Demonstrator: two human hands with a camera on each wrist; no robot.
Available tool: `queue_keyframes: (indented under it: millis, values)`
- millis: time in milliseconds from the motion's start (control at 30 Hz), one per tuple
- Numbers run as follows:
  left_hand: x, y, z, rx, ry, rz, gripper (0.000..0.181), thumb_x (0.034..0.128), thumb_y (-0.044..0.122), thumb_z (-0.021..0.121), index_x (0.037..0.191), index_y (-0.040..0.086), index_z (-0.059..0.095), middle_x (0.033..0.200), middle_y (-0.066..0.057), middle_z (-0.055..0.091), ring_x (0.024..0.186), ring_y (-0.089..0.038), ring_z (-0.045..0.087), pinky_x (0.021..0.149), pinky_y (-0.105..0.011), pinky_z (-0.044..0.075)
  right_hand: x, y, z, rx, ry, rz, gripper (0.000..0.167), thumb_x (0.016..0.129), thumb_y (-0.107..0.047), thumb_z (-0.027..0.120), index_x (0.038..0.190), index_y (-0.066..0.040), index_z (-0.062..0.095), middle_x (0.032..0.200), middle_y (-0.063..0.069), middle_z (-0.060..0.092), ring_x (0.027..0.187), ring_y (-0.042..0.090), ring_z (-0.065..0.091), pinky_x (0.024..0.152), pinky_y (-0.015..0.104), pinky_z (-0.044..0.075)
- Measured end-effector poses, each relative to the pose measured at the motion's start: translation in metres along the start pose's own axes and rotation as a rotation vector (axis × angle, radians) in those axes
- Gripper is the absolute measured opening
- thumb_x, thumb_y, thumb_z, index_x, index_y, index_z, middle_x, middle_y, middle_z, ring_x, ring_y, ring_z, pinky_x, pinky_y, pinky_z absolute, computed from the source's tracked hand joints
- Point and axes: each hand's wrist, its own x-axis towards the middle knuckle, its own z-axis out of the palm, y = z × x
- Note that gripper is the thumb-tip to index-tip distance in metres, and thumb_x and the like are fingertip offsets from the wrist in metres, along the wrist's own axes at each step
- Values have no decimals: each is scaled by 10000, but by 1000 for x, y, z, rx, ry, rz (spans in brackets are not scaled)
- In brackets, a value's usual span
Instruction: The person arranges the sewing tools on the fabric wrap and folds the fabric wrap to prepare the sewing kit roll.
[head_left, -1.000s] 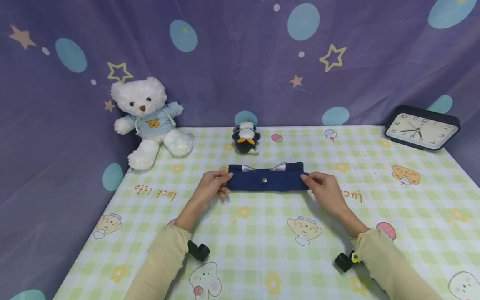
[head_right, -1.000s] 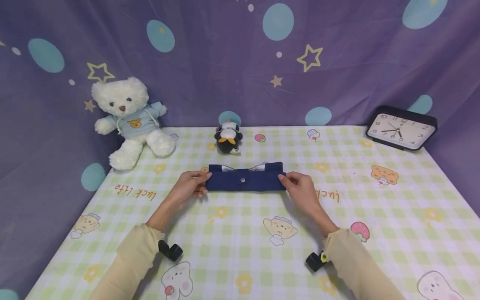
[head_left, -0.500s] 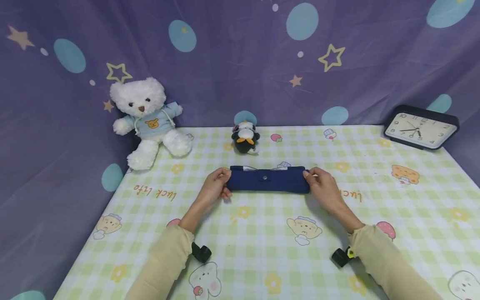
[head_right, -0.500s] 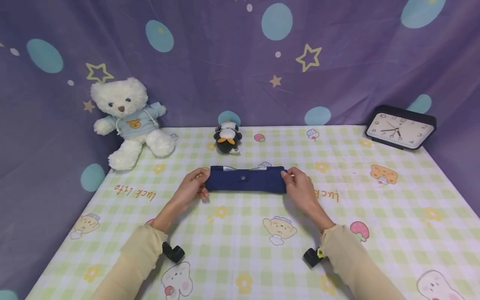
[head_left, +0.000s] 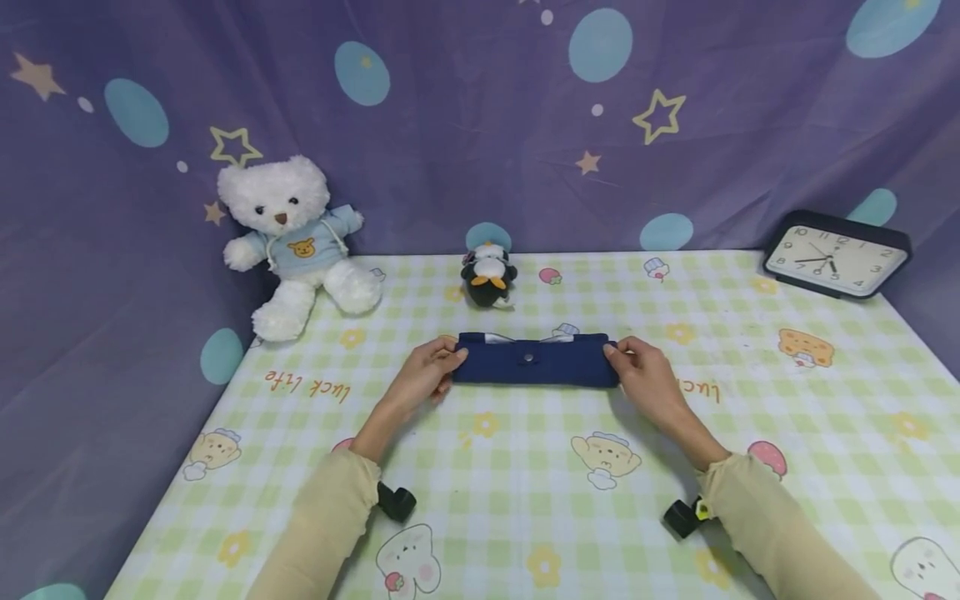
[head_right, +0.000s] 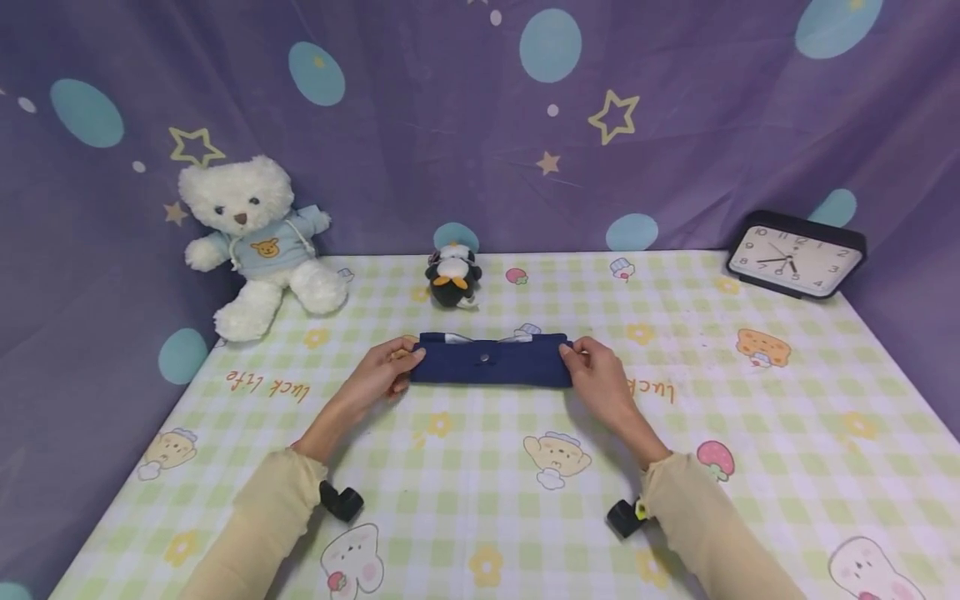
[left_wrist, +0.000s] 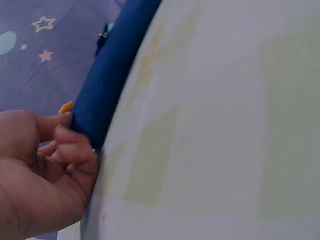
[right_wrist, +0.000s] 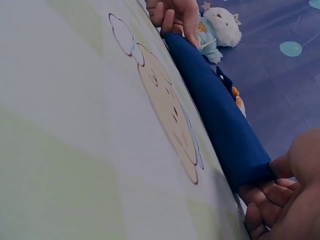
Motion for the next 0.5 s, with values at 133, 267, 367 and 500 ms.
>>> queue_keyframes:
  millis: [133, 267, 367, 500]
  values:
    - [4, -2, 4, 25, 19, 36, 214, 1110, 249, 518, 1094, 35, 507, 688, -1, 368, 471, -127, 255, 477, -275, 277, 2, 3, 3, -50, 14, -15, 239, 1081, -189, 565, 930, -7, 597, 577, -40, 444, 519, 148, 419, 515, 294, 348]
    - [6, -1, 6, 41, 56, 47, 214, 1113, 242, 509, 1039, 52, 445, 676, 1, 321, 461, -137, 235, 478, -281, 266, 4, 4, 5, -90, 16, -28, 231, 1086, -185, 548, 936, -13, 582, 568, -49, 416, 510, 147, 398, 507, 306, 328]
    - [7, 0, 7, 55, 65, 45, 218, 1110, 249, 517, 1042, 52, 452, 675, 5, 332, 455, -133, 244, 476, -283, 275, 5, 4, 4, -98, 18, -31, 225, 1087, -177, 541, 942, -10, 578, 567, -47, 411, 506, 145, 395, 502, 308, 326]
    - [5, 0, 3, 4, 50, -4, 251, 1089, 295, 568, 990, 70, 517, 649, 18, 348, 468, -119, 251, 481, -271, 276, 4, 4, 3, -64, 17, -19, 226, 1088, -180, 536, 950, -5, 576, 576, -36, 426, 505, 143, 404, 499, 298, 336]
